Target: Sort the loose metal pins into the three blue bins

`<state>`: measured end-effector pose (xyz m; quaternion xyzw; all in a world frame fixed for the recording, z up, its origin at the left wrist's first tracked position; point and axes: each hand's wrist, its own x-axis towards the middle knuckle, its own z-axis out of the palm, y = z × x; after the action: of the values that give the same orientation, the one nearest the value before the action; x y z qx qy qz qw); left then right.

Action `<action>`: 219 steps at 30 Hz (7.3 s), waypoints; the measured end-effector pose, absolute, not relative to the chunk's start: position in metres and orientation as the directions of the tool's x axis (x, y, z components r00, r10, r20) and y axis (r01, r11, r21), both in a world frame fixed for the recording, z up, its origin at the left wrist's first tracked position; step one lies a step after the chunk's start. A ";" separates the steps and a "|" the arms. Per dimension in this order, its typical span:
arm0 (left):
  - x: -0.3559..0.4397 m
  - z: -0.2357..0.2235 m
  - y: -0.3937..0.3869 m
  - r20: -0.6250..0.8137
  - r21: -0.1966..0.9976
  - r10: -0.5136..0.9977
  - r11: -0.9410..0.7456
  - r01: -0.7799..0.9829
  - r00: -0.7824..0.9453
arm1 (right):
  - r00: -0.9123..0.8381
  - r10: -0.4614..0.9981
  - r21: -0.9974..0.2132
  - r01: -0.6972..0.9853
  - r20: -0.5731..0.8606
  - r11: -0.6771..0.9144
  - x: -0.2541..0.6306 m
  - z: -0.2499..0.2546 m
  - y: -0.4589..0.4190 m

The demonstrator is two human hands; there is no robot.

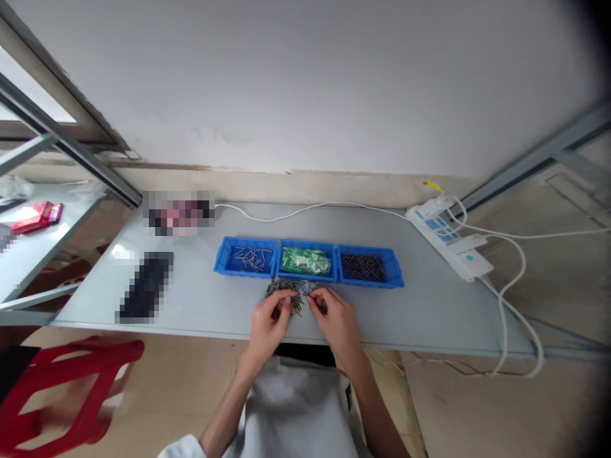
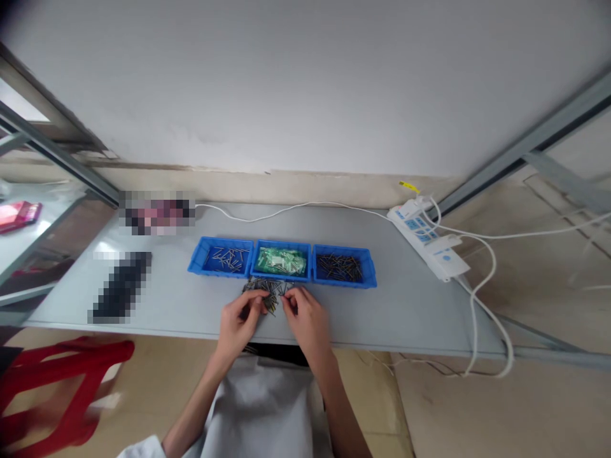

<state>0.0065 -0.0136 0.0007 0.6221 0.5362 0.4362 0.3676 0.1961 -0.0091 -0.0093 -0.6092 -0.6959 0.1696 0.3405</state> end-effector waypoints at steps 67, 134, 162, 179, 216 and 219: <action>0.005 0.003 -0.015 0.173 0.949 0.982 -0.145 0.279 -0.079 | 0.062 0.946 -0.853 0.455 0.318 0.257 0.182 0.003 -0.023; 0.005 0.001 -0.008 0.330 0.869 0.927 -0.373 0.327 0.180 | -0.029 0.974 -0.937 0.266 0.225 0.225 0.180 0.002 -0.019; 0.006 -0.002 -0.011 0.294 0.910 0.955 -0.267 0.317 -0.040 | -0.022 0.921 -0.740 0.589 0.389 0.326 0.197 -0.001 -0.028; -0.041 0.055 0.033 0.454 0.775 0.824 -0.178 0.607 -0.338 | -0.006 0.931 -0.574 0.786 0.365 0.231 0.200 -0.016 -0.015; 0.009 -0.001 -0.002 0.297 0.897 0.949 -0.317 0.309 0.109 | 0.048 0.976 -0.929 0.321 0.212 0.186 0.182 0.002 -0.019; 0.010 0.000 -0.002 0.279 0.905 0.955 -0.297 0.306 0.102 | 0.045 0.977 -0.929 0.323 0.208 0.183 0.182 0.002 -0.019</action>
<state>0.0099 -0.0024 -0.0003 0.6560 0.4804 0.4669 0.3476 0.1822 -0.0187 0.0017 -0.5408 -0.6011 0.3410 0.4795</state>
